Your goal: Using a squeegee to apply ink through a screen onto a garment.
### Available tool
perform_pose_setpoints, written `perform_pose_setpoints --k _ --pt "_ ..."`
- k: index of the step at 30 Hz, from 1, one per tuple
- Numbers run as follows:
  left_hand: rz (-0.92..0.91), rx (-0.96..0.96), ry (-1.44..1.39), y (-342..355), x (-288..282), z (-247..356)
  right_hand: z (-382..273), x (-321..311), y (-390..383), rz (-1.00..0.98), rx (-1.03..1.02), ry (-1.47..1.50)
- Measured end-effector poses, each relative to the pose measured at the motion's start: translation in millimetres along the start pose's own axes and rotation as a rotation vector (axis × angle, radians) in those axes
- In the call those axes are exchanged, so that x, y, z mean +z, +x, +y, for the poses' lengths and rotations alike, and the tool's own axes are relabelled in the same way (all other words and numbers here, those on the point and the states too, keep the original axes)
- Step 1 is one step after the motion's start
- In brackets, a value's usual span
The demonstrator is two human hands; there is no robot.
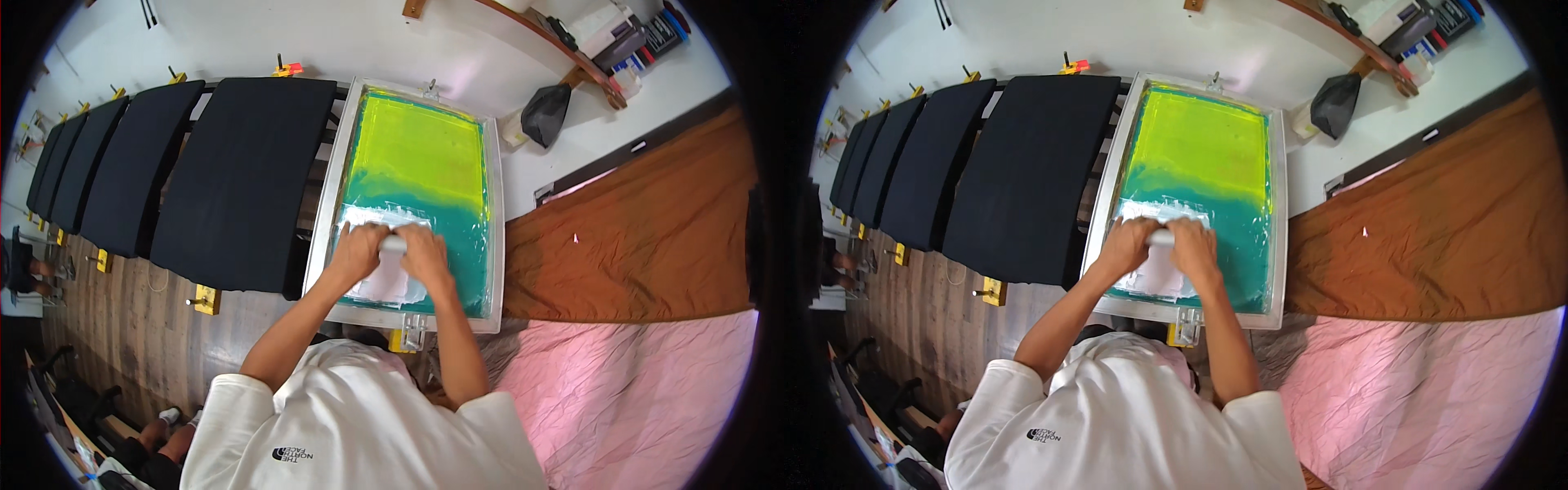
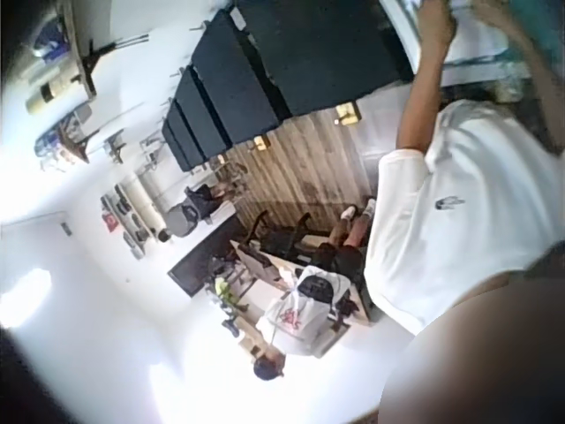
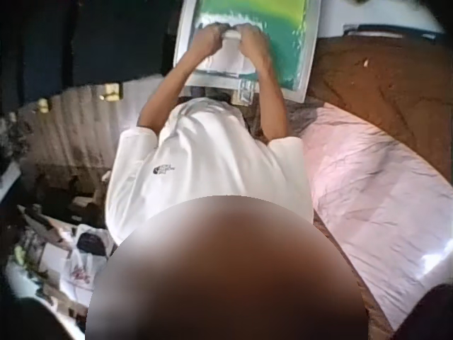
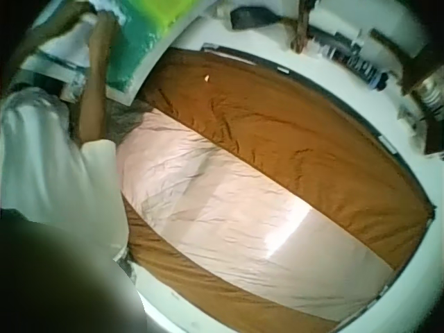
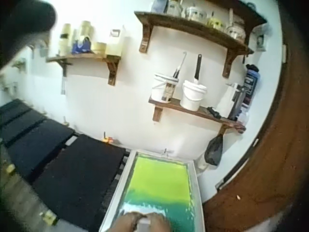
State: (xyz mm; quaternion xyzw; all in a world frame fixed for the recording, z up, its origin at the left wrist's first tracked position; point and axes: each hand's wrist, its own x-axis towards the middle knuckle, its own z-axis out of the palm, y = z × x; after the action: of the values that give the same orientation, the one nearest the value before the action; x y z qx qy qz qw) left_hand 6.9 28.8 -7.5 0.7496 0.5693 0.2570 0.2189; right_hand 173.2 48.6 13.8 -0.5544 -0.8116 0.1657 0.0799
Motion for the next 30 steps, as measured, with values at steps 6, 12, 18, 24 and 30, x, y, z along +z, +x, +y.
perform_pose_setpoints --k 6,12,18,24,30 --pt "-0.126 -0.037 -0.053 23.3 -0.2 -9.9 9.3 0.5 19.7 -0.081 0.022 0.011" --pt "-0.097 0.039 -0.031 -62.3 5.9 15.8 -15.7 14.5 -63.5 0.061 -0.037 0.14" --pt "-0.278 -0.052 -0.002 -110.3 -12.0 40.6 -42.1 8.2 -114.5 0.029 -0.007 0.164" --pt "-0.196 -0.012 0.018 -50.2 -14.5 21.4 -17.8 -6.4 -53.7 -0.026 -0.052 0.109" --pt "-0.01 0.076 -0.064 13.7 -6.8 -8.9 10.9 3.9 15.8 -0.014 -0.075 0.03"
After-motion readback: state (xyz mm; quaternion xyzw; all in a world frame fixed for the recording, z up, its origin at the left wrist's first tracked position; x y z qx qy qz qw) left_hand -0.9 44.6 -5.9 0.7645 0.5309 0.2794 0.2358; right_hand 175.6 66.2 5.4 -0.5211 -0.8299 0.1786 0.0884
